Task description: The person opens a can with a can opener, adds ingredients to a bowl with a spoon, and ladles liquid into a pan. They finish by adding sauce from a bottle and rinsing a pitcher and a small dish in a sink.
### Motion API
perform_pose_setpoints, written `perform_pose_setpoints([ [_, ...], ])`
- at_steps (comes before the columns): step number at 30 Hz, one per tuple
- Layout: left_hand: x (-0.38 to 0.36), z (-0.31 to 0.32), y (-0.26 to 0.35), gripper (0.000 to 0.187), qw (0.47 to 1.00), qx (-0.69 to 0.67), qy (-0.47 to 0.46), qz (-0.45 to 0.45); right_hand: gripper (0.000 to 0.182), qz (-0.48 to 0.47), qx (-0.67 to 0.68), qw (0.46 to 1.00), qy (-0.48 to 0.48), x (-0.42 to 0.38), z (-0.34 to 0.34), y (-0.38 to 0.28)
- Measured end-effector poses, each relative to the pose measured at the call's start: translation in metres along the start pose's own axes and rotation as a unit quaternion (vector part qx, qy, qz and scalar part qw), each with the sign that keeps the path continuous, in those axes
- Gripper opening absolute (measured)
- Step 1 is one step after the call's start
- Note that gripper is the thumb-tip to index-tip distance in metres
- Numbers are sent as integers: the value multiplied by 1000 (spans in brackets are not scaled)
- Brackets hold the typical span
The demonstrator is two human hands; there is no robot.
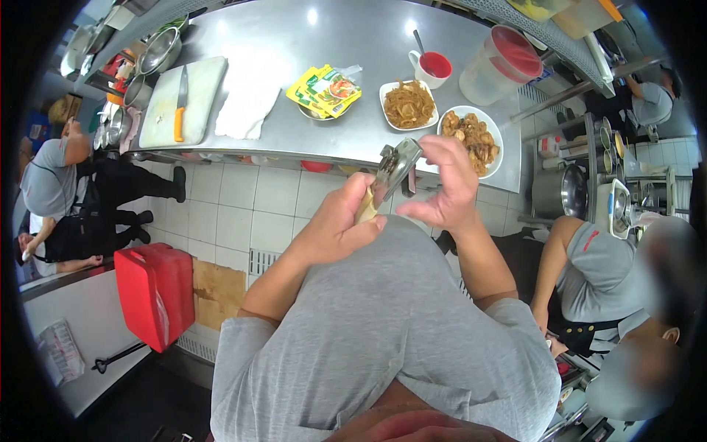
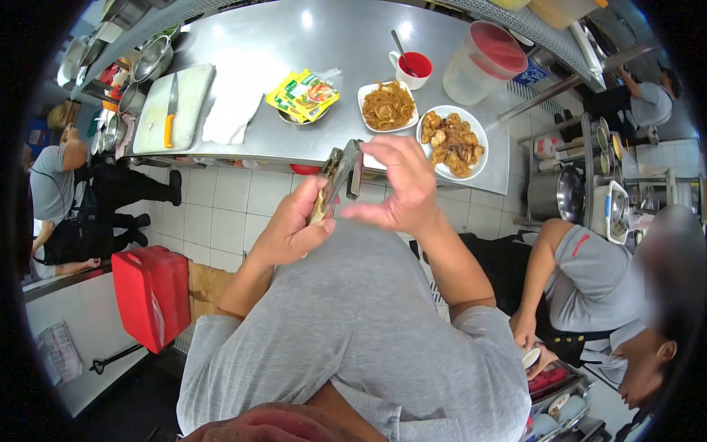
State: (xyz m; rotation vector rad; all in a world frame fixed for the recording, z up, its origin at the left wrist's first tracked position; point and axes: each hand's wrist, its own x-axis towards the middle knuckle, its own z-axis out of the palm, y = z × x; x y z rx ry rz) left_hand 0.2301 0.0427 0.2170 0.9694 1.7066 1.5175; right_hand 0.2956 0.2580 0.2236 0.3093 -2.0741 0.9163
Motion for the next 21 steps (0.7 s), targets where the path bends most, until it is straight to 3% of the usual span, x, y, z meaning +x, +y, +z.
perform_pose_setpoints([
  [2,3,1,0,39,1000,-8,1,-3,58,-64,-56,996,-22,5,-2,8],
  [6,5,1,2,39,1000,19,-12,-2,45,230,132,963,-51,-9,3,5],
  [9,7,5,11,38,999,36,5,32,44,431,321,842,-34,-12,5,3],
  [12,10,2,7,38,1000,6,-9,3,44,590,483,646,-21,-11,7,3],
  [14,9,0,11,38,1000,10,0,6,49,368,293,882,-36,-11,5,2],
  [15,9,-1,13,38,1000,11,4,8,53,243,169,955,-19,-11,3,2],
  [16,10,-1,13,38,1000,11,10,18,53,118,78,990,-4,-7,0,5],
  [18,9,1,14,39,999,13,16,34,53,39,15,999,-19,-2,-4,6],
  [20,11,2,13,41,999,17,15,38,53,94,57,993,-39,-4,-5,8],
  [21,11,3,12,42,999,19,16,40,53,209,157,964,-39,-7,-4,5],
])
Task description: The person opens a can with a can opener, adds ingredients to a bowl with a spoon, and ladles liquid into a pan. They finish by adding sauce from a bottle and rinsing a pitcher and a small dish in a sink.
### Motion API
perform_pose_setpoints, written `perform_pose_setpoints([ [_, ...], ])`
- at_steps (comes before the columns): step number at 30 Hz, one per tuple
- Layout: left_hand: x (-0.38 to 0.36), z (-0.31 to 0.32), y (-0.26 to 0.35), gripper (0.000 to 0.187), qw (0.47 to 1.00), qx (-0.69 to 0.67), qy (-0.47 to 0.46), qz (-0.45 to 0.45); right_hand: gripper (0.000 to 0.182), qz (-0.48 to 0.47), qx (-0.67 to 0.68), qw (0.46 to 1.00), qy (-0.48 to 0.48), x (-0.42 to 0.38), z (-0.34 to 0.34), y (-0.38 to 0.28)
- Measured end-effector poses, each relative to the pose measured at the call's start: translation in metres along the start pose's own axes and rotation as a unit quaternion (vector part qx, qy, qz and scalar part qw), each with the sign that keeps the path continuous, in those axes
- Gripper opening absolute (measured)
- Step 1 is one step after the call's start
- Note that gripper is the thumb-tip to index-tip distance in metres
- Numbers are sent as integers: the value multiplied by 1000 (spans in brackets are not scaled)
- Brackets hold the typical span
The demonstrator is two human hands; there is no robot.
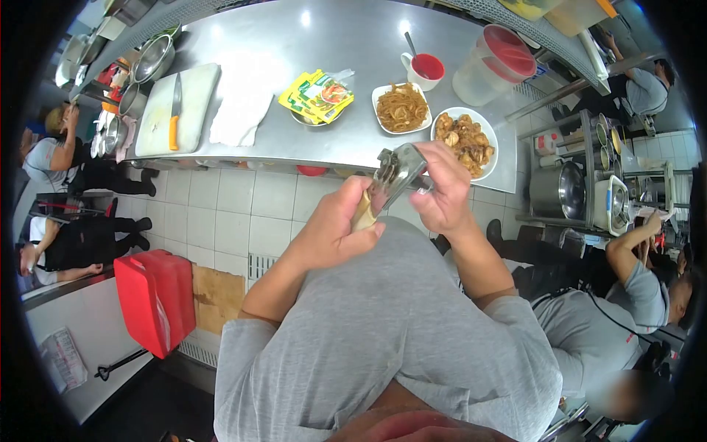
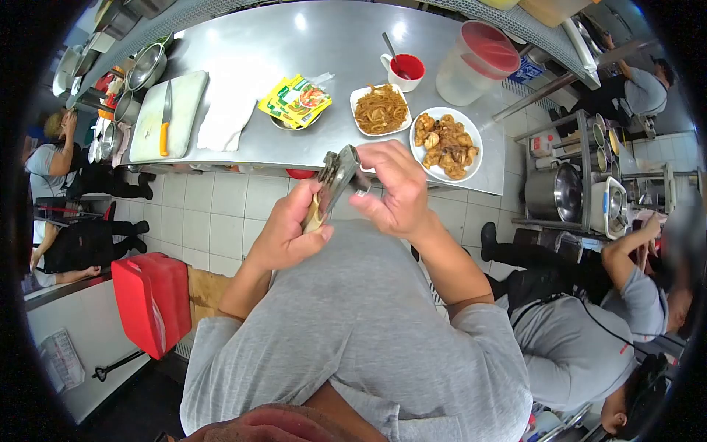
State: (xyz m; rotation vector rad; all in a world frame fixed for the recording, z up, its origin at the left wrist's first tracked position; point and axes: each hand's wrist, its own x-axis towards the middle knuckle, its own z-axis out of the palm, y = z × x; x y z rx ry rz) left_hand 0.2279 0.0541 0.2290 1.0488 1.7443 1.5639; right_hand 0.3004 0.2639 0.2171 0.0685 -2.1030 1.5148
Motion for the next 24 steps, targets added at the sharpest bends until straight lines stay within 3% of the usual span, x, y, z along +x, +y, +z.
perform_pose_setpoints([
  [1,0,0,1,43,1000,7,-12,-8,54,158,163,974,-10,-4,2,-2],
  [2,0,0,3,44,1000,14,-23,-17,54,319,347,882,-19,-5,1,-3],
  [3,-1,0,5,45,999,21,-34,-26,54,416,463,782,-19,-3,3,-7],
  [7,0,2,7,46,999,24,-28,-2,60,448,367,815,-41,7,5,-36],
  [8,-1,2,6,47,999,21,-25,2,62,358,202,911,-39,-7,-1,-9],
  [9,-1,2,6,47,1000,19,-20,8,64,246,159,956,-5,-9,2,-3],
  [10,-1,1,6,47,1000,18,-22,10,67,129,114,985,28,-11,3,2],
  [12,-2,0,7,47,999,17,-26,12,78,-76,53,996,7,-6,-5,2],
  [15,-4,0,5,48,999,-21,-29,27,72,-122,-111,986,31,-5,-8,-16],
  [18,-6,2,6,49,999,-32,-38,20,72,-165,-155,974,-7,-2,-11,-14],
  [21,-5,1,5,49,998,-18,-49,44,61,-182,-112,977,2,-4,-6,-12],
  [22,-5,2,4,49,998,-20,-49,36,58,23,115,993,-15,-7,-3,-17],
  [23,-4,4,3,49,998,-22,-49,30,56,225,333,915,-31,-13,0,-25],
  [24,-4,4,1,49,998,-24,-48,23,57,319,425,845,-52,-13,0,-29],
])
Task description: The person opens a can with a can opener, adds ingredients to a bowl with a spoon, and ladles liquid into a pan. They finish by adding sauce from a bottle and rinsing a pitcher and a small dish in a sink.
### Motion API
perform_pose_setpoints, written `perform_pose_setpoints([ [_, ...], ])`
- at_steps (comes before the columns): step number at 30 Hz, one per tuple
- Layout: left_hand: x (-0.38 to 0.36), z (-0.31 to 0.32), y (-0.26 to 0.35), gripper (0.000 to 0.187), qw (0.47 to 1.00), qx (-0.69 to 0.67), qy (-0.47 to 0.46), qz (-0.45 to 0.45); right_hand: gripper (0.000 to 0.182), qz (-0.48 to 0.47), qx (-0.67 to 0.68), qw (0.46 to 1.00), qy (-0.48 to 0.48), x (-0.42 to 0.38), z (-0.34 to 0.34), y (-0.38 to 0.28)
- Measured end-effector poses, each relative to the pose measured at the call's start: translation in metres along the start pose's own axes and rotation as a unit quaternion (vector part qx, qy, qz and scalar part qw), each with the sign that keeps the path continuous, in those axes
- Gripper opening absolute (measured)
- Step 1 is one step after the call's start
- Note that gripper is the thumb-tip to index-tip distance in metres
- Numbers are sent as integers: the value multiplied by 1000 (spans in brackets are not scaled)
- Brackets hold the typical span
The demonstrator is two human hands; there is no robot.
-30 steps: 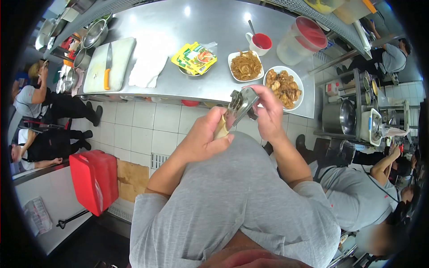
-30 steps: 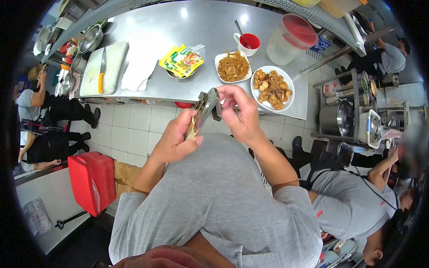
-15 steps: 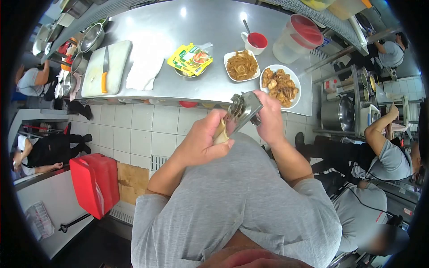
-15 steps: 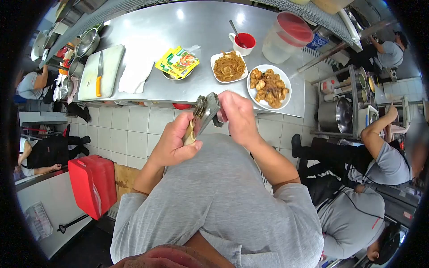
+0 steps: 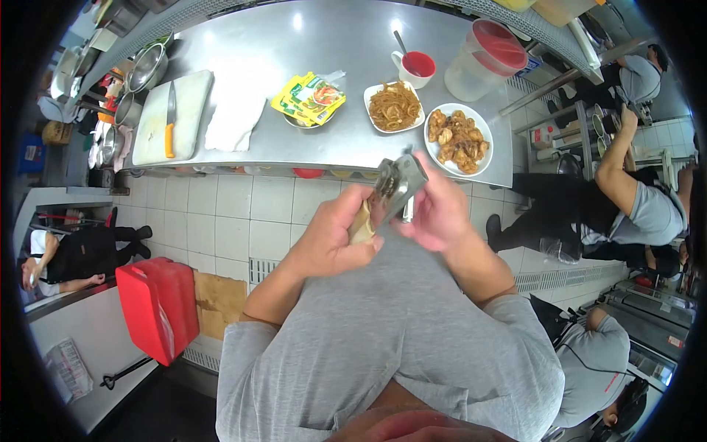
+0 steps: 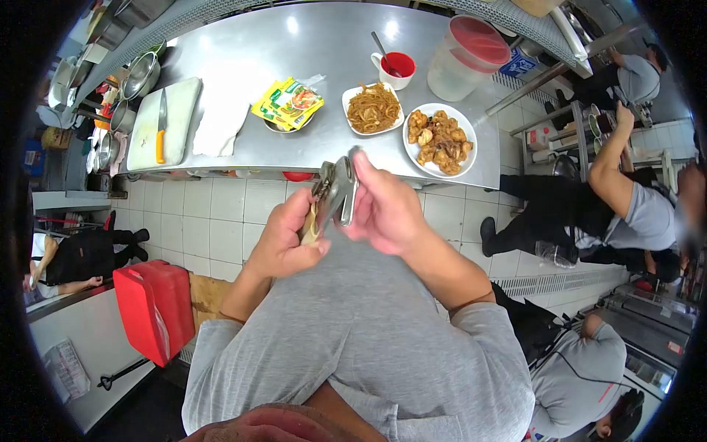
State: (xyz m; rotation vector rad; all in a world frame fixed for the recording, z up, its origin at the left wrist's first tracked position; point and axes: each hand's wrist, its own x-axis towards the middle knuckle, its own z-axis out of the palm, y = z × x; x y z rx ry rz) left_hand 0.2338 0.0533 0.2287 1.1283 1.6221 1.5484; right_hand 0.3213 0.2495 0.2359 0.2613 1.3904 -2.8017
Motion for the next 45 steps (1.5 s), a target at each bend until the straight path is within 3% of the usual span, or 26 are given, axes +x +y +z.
perform_pose_setpoints([
  [1,-1,0,-3,49,1000,-6,7,2,58,106,106,989,12,-2,3,-1],
  [3,-1,-3,-7,49,1000,-20,17,9,63,123,65,990,21,0,3,-6],
  [4,-1,-2,-7,49,1000,-23,13,7,59,71,-83,992,69,-3,3,-8],
  [5,-2,-2,-4,49,1000,-26,10,6,59,-91,-205,972,70,-1,2,-8],
  [6,-2,-3,-3,50,1000,-28,10,5,61,-251,-318,912,66,3,-1,-5],
  [7,-2,-3,-3,50,999,-33,12,4,64,-401,-416,814,58,7,-5,-2],
  [8,-2,-3,-3,50,999,-38,14,2,74,-432,-452,780,23,5,-15,-2],
  [11,-3,-4,-3,51,1000,-25,12,15,72,-504,-531,677,80,10,-5,-8],
  [14,-2,-4,-3,50,999,-29,9,20,65,-517,-558,646,62,12,-5,-14],
  [17,-2,-4,0,50,1000,-12,6,10,50,-410,-479,772,75,7,-1,-5],
  [20,-1,-3,2,49,1000,4,-4,6,39,-178,-254,946,93,7,-9,-1],
  [22,-1,-4,2,49,1000,4,-8,6,33,-11,-82,992,97,9,-14,0],
  [23,-1,-5,1,49,1000,2,-6,6,32,75,5,993,94,10,-14,0],
  [24,-3,-6,1,49,1000,-1,-3,4,45,-31,-218,967,129,6,1,-9],
  [25,-4,-6,1,49,1000,-6,0,4,46,-176,-298,931,115,9,0,-8],
  [27,-4,-5,2,49,1000,-17,9,5,50,-447,-428,782,77,14,-3,-10],
  [28,-4,-5,1,50,1000,-16,10,8,63,-452,-487,745,60,9,-2,-15],
  [31,-5,-4,1,49,1000,-16,1,10,52,-515,-565,642,60,18,2,-17],
  [33,-4,-4,2,49,1000,-16,-1,5,50,-336,-482,805,75,6,-1,-5],
  [35,-4,-4,4,48,1000,0,-10,5,51,-233,-415,875,85,1,-6,4],
  [41,-8,-4,3,49,1000,-9,0,5,53,-211,-338,911,106,1,-4,9],
  [42,-9,-4,4,49,1000,-12,1,3,66,-357,-405,840,44,4,-9,0],
  [45,-11,-4,4,50,1000,-26,2,-2,78,-481,-550,680,54,6,-6,-9],
])
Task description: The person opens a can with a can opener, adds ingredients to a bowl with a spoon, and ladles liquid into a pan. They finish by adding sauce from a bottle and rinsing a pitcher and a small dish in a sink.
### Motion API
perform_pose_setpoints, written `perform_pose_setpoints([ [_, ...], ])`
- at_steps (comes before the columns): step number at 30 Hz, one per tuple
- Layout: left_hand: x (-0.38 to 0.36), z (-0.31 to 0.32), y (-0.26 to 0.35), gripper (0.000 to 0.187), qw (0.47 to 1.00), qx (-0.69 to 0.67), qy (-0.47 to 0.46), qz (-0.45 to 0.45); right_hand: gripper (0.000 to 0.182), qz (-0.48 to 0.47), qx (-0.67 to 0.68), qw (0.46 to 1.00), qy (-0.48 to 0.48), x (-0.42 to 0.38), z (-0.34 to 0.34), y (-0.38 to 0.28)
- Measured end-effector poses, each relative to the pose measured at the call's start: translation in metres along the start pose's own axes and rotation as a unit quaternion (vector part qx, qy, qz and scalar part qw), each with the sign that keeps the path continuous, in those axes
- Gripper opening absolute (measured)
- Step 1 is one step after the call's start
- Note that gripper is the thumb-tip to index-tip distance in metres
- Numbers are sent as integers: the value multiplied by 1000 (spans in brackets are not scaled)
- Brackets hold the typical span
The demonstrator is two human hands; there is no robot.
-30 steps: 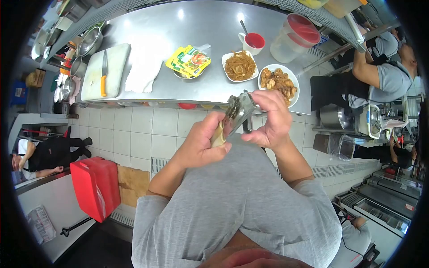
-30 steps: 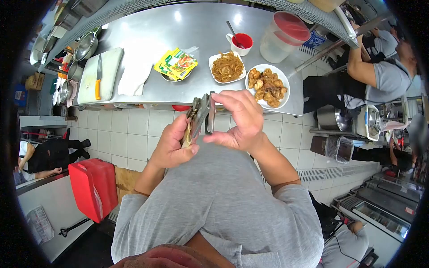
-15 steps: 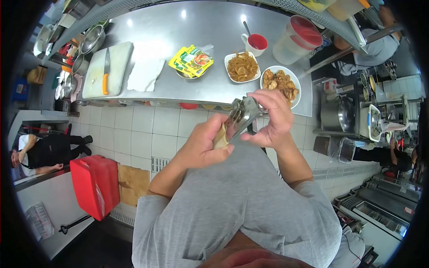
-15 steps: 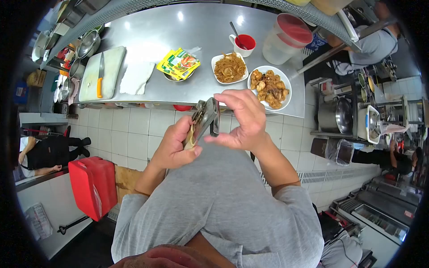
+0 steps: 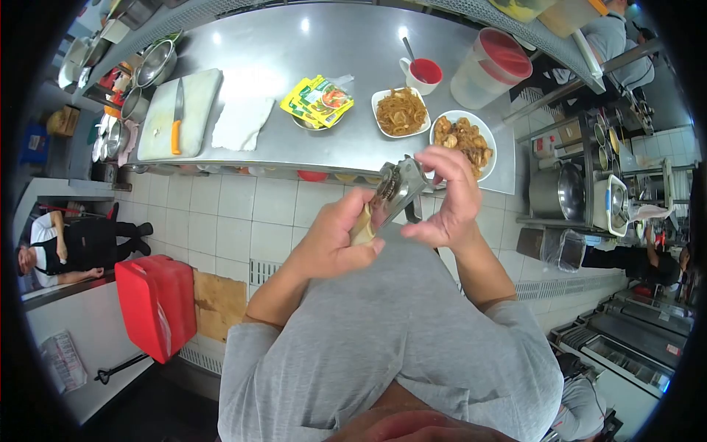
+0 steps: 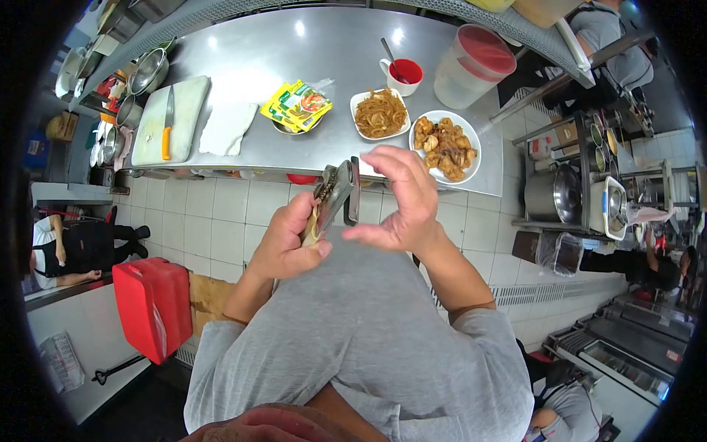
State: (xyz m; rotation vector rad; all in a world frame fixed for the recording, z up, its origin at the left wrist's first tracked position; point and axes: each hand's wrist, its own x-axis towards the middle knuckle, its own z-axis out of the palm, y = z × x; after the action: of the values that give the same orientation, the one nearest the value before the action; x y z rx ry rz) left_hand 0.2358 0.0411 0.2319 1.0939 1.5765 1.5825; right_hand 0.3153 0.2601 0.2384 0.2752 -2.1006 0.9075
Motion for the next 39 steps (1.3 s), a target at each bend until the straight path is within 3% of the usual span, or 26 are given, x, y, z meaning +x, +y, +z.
perform_pose_setpoints([
  [1,0,2,0,50,1000,-14,0,-5,78,29,-4,1000,7,2,1,-4],
  [4,1,4,-2,50,999,-32,-1,-10,63,-56,-14,998,-17,5,4,6],
  [6,1,5,-2,50,1000,-20,-4,-10,60,103,102,989,-38,-6,4,-3],
  [8,0,6,0,49,1000,-14,3,-8,56,311,246,916,-61,-13,3,-9],
  [10,2,5,0,48,1000,-6,1,2,52,374,284,881,-63,-15,3,-6],
  [11,1,4,-1,47,1000,-2,-2,9,50,352,252,900,-57,-16,1,-6],
  [14,-1,3,1,46,1000,2,2,9,49,130,69,989,-2,-3,-3,-11],
  [18,-1,5,3,47,1000,10,-7,21,59,-84,-79,993,0,18,-13,-12],
  [20,0,8,0,47,1000,-3,-15,7,53,-111,-96,989,-17,14,-12,-5],
  [21,0,8,-1,47,1000,-9,-17,0,53,-60,-54,996,-29,9,-10,-4],
  [22,0,8,1,46,1000,4,-20,-2,53,34,21,999,-33,-1,-5,-5],
  [24,0,8,7,45,999,27,-26,-8,52,262,190,945,-45,-13,-1,-8],
  [26,0,8,5,44,1000,19,-20,-4,52,353,257,899,-40,-16,-2,-6],
  [28,-2,7,5,44,1000,17,-10,-2,52,290,179,940,-23,-15,-4,-9],
  [30,-2,5,6,44,1000,26,-3,3,51,138,56,989,-9,-4,-8,-12],
  [31,-1,4,7,44,1000,25,-5,-1,51,55,-6,998,3,4,-10,-15],
  [34,-2,5,8,44,1000,23,-7,-7,50,-29,-44,998,-20,13,-11,-18],
  [36,-1,7,7,44,1000,27,3,4,48,47,46,997,-40,2,-7,-12],
  [37,-1,7,9,44,1000,31,-3,-2,48,135,119,983,-48,-3,-6,-11],
  [39,-3,6,15,44,999,42,-17,-14,49,359,307,880,-53,-12,-3,-9],
])
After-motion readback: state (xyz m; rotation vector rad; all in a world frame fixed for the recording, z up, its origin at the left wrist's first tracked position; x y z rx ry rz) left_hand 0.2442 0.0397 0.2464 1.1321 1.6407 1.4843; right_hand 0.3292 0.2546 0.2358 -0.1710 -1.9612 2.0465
